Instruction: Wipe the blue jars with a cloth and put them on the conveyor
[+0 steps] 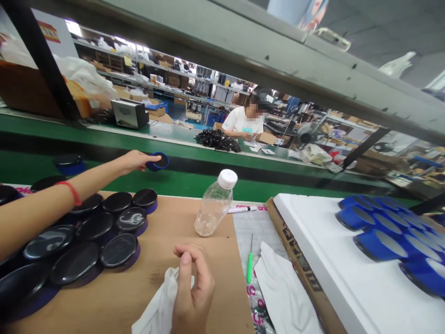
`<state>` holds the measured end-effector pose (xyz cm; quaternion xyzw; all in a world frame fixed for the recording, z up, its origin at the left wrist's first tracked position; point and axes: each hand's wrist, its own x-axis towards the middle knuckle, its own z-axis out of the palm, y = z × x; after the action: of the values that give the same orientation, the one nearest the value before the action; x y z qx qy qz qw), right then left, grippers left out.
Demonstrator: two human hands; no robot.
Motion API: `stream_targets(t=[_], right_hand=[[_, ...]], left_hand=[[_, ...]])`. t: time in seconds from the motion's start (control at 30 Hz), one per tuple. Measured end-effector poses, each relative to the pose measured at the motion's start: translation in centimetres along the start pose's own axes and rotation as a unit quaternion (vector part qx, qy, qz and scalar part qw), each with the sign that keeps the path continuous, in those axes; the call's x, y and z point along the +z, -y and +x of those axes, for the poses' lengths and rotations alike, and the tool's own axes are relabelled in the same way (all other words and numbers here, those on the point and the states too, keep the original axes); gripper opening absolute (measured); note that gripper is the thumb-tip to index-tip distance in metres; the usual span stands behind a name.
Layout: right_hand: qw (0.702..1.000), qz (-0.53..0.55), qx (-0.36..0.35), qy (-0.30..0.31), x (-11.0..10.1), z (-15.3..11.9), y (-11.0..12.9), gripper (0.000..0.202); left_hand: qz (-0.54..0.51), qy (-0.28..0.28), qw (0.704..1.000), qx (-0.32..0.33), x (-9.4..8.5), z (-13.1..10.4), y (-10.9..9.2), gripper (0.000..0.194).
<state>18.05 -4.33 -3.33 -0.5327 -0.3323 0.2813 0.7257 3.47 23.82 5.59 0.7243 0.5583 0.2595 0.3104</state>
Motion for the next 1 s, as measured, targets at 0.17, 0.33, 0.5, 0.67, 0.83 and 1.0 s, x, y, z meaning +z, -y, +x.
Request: stream_targets(t=[0.17, 0.33, 0.5, 0.67, 0.83, 1.0], right_hand=[[1.0, 0.0, -0.004, -0.024, 0.2, 0.1, -0.3, 0.025], [0.999, 0.001, -0.03, -0.033, 0.7, -0.1, -0.6, 0.021], [0.998, -0.01, -0.059, -0.028, 1.4, -0.5, -0.5, 0.019], [0.996, -0.039, -0.06, -0.05, 1.0, -0.3, -0.1, 0.015], [0.997, 0.025, -0.073, 0.017, 1.3, -1.0, 1.9, 0.056], [0.994, 0.102, -0.03, 0.037, 3.3, -2.7, 3.6, 0.072]], left_hand=[[0.214, 0.038, 0.972, -0.086, 0.1, 1.9, 0.7, 0.034], [0.397, 0.126, 0.907, -0.07, 1.5, -2.9, -2.0, 0.047], [0.446, 0.121, 0.887, 0.014, 4.4, -9.1, -2.6, 0.042], [0.253, 0.098, 0.956, 0.112, 3.3, -12.5, -3.3, 0.055], [-0.303, 0.254, 0.913, 0.098, 2.9, -18.2, -3.7, 0.06], [-0.477, 0.324, 0.816, 0.043, 3.3, -20.7, -4.1, 0.035]])
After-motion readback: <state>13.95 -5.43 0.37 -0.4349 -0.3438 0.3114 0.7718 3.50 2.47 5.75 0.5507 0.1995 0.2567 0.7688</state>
